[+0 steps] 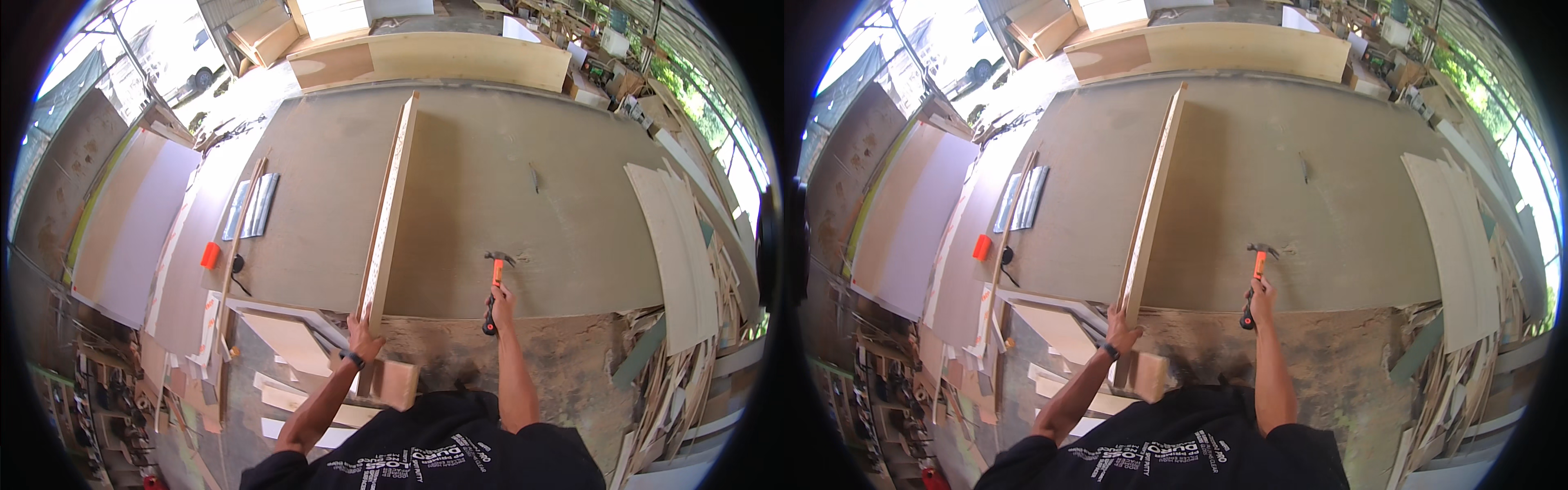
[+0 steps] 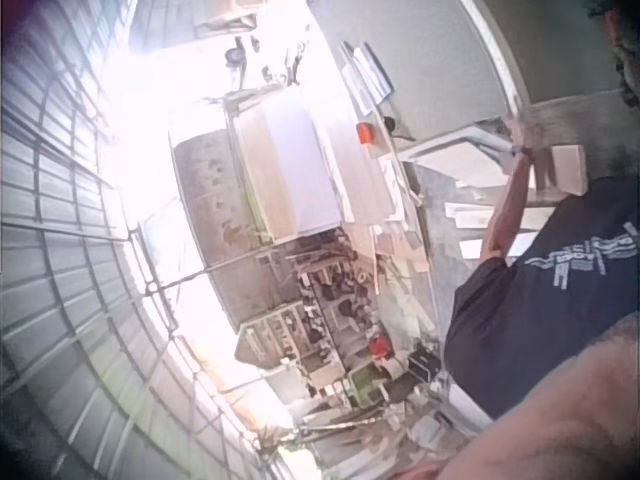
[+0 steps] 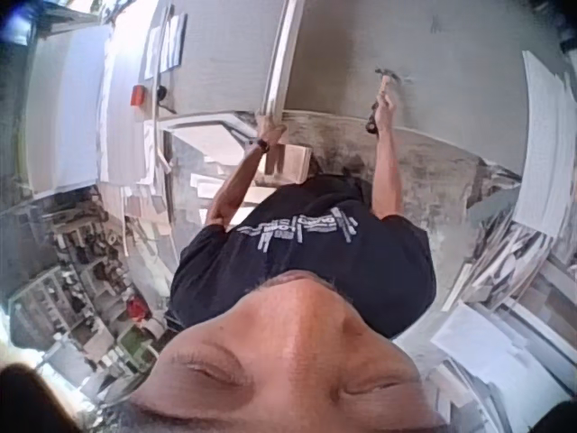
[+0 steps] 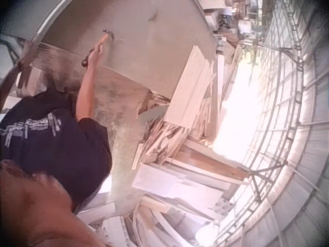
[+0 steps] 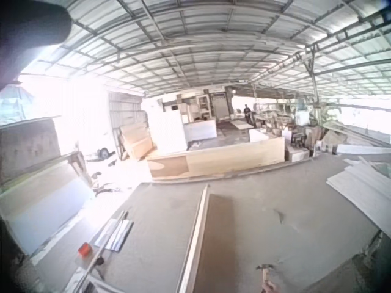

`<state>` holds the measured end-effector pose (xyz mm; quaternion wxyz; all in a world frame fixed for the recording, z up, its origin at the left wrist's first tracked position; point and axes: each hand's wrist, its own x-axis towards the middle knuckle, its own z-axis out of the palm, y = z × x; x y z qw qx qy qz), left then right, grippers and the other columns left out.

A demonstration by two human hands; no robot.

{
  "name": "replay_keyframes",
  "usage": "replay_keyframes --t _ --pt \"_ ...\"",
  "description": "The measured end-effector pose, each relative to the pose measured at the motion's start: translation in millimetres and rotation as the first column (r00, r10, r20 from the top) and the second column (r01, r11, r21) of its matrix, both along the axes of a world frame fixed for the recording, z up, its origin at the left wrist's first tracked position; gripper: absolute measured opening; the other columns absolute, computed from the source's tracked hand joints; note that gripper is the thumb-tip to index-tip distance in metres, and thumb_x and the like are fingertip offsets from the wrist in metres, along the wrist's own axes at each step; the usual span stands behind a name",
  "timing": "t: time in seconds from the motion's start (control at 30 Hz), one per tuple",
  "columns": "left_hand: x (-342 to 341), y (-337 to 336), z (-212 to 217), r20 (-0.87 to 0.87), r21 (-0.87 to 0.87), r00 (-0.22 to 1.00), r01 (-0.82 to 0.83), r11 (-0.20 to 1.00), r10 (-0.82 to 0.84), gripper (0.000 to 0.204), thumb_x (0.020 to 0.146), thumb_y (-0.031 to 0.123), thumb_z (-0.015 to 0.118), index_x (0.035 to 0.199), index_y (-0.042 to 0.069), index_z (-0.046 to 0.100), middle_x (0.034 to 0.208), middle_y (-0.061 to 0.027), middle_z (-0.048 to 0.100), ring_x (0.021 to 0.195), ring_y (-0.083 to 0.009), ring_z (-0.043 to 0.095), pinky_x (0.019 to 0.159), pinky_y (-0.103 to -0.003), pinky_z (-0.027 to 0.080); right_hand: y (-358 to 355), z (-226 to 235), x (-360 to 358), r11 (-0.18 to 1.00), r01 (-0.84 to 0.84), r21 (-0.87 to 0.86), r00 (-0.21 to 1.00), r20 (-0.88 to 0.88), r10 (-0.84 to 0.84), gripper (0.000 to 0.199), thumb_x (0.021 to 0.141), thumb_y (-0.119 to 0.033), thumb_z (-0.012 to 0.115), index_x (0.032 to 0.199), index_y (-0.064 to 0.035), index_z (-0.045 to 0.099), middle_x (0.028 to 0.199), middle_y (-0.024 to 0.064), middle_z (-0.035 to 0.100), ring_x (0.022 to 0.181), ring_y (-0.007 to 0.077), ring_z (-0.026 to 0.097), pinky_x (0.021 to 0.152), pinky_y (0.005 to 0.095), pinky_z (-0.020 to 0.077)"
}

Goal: The person aligns and stacks several pieces of plywood and thin wooden strips on a workbench. They use a hammer to tap a wooden frame into place and then use a tape measure to measure the frame.

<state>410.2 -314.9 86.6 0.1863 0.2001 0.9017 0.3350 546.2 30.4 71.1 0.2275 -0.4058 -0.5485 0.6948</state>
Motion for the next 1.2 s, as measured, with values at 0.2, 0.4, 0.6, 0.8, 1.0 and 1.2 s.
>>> replay_keyframes --t 0.2,0.4,0.6,0.8,1.0,1.2 --pt "13 98 3 0.022 -0.435 0.996 -0.071 0.898 0.089 0.101 0.080 0.049 0.075 0.161 0.033 0.016 0.163 -0.0287 -0.011 0.151 -0.0490 -0.007 0.109 -0.077 0.015 49 20 114 0.993 0.062 0.097 0.997 0.034 -0.066 0.021 0.099 -0.023 0.056 0.106 -0.0040 0.061 0.064 0.0032 0.053 0.041 0.0109 0.049 0.035 0.0273 0.0419" --pt "15 105 0 -0.083 -0.400 0.988 -0.153 0.904 0.131 0.106 0.078 0.061 0.073 0.162 0.029 0.016 0.162 -0.0276 -0.001 0.151 -0.0465 0.002 0.112 -0.070 0.018 62 9 201 0.979 0.158 0.131 0.985 0.052 -0.166 0.023 0.099 -0.021 0.055 0.111 -0.0019 0.061 0.062 0.0034 0.053 0.042 0.0109 0.050 0.036 0.0273 0.0427" --pt "16 119 -21 -0.245 -0.401 0.947 -0.295 0.867 0.209 0.101 0.073 0.062 0.075 0.158 0.030 0.030 0.157 -0.0273 0.015 0.144 -0.0440 0.016 0.108 -0.064 0.023 40 12 223 0.990 0.109 0.088 0.986 0.117 -0.119 0.034 0.101 -0.020 0.054 0.127 0.0000 0.057 0.063 0.0037 0.054 0.043 0.0106 0.050 0.037 0.0268 0.0431" --pt "-8 135 -15 -0.237 -0.381 0.945 -0.304 0.873 0.226 0.098 0.074 0.061 0.073 0.157 0.030 0.032 0.156 -0.0268 0.018 0.143 -0.0438 0.016 0.107 -0.063 0.024 39 14 182 0.996 0.059 0.072 0.992 0.104 -0.067 0.037 0.101 -0.020 0.055 0.131 0.0022 0.058 0.063 0.0043 0.055 0.042 0.0106 0.050 0.037 0.0270 0.0434" --pt "-49 150 -20 -0.226 -0.328 0.948 -0.292 0.898 0.225 0.097 0.073 0.057 0.076 0.156 0.027 0.035 0.157 -0.0254 0.015 0.146 -0.0434 0.014 0.110 -0.065 0.019 41 13 131 0.998 0.013 0.067 0.999 0.039 -0.016 0.036 0.102 -0.020 0.055 0.132 -0.0010 0.058 0.063 0.0039 0.055 0.044 0.0095 0.050 0.038 0.0263 0.0434" --pt "-60 158 -18 -0.211 -0.362 0.949 -0.298 0.883 0.234 0.093 0.076 0.055 0.074 0.156 0.026 0.036 0.157 -0.0302 0.015 0.144 -0.0470 0.017 0.111 -0.066 0.017 42 4 93 0.994 -0.106 0.007 0.994 0.004 0.106 0.040 0.102 -0.020 0.056 0.138 -0.0011 0.055 0.064 0.0039 0.056 0.041 0.0085 0.048 0.038 0.0248 0.0428"
